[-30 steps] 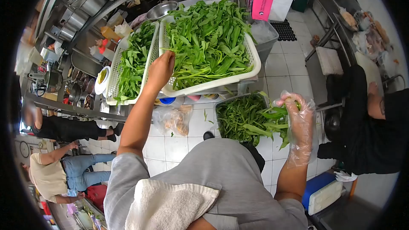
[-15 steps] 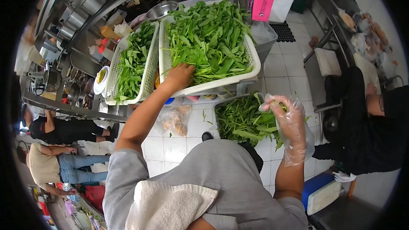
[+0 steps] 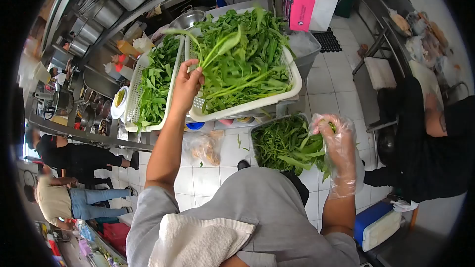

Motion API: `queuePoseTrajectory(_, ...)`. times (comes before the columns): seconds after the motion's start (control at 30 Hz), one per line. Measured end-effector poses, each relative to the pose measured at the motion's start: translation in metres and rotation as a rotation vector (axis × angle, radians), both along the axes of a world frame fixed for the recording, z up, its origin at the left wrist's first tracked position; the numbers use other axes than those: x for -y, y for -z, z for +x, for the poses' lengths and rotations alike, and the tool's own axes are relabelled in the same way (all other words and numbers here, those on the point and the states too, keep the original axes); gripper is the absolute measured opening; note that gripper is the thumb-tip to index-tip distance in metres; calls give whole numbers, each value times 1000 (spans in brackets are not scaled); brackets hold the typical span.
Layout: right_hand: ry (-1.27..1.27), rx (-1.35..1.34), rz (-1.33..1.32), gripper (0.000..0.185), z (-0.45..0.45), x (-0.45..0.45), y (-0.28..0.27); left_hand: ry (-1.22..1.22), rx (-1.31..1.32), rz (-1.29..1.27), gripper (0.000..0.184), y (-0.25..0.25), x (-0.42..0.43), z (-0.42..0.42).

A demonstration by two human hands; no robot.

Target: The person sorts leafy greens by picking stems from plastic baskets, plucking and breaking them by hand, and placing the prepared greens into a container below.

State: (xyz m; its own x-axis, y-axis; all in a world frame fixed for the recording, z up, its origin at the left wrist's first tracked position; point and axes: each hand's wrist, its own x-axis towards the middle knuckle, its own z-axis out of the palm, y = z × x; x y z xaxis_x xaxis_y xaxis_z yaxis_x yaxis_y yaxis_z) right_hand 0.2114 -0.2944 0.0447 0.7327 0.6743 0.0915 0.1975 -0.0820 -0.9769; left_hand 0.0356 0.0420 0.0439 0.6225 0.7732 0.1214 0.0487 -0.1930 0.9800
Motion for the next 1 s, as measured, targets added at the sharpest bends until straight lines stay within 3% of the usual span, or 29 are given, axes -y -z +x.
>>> queuePoseTrajectory(0.1, 62, -122, -27, 5, -4, -11, -8, -5, 87, -76, 24, 1, 9, -3)
queuePoseTrajectory(0.23, 54, 91, 59, 14, -7, -28, -26, 21, 198, -272, 19, 6, 17, -9)
queuePoseTrajectory(0.3, 57, 153, 123, 18, -8, -41, -45, -1, 204, -254, 18, 10, 24, -10)
queuePoseTrajectory(0.37, 68, 318, 122, 20, -10, -58, -63, -36, 91, -71, 18, 16, 27, -9)
queuePoseTrajectory(0.43, 18, 827, 162, 20, -4, -79, -73, -36, 65, -46, 18, 13, 35, -10)
queuePoseTrajectory(0.53, -83, 997, 225, 23, 9, -123, -65, -20, -14, 37, 21, 9, 50, -13)
queuePoseTrajectory(0.6, -164, 1313, 350, 14, 17, -151, -48, 5, -44, 83, 20, 4, 59, -14)
queuePoseTrajectory(0.73, -339, 1456, 137, 12, 7, -170, -41, 43, -80, 244, 18, -2, 68, -17)
queuePoseTrajectory(0.83, -429, 1454, 84, 11, 7, -180, -17, 28, -122, 302, 15, 4, 70, -21)
queuePoseTrajectory(0.9, -458, 1307, 78, 7, -3, -179, -25, 65, 6, 119, 13, 24, 72, -21)
queuePoseTrajectory(0.97, -256, 858, -12, 14, -17, -184, -25, 30, 40, 90, 12, 23, 85, -15)
queuePoseTrajectory(1.0, -315, 613, -224, 22, -13, -190, -27, 2, 63, 61, 13, 18, 89, -11)
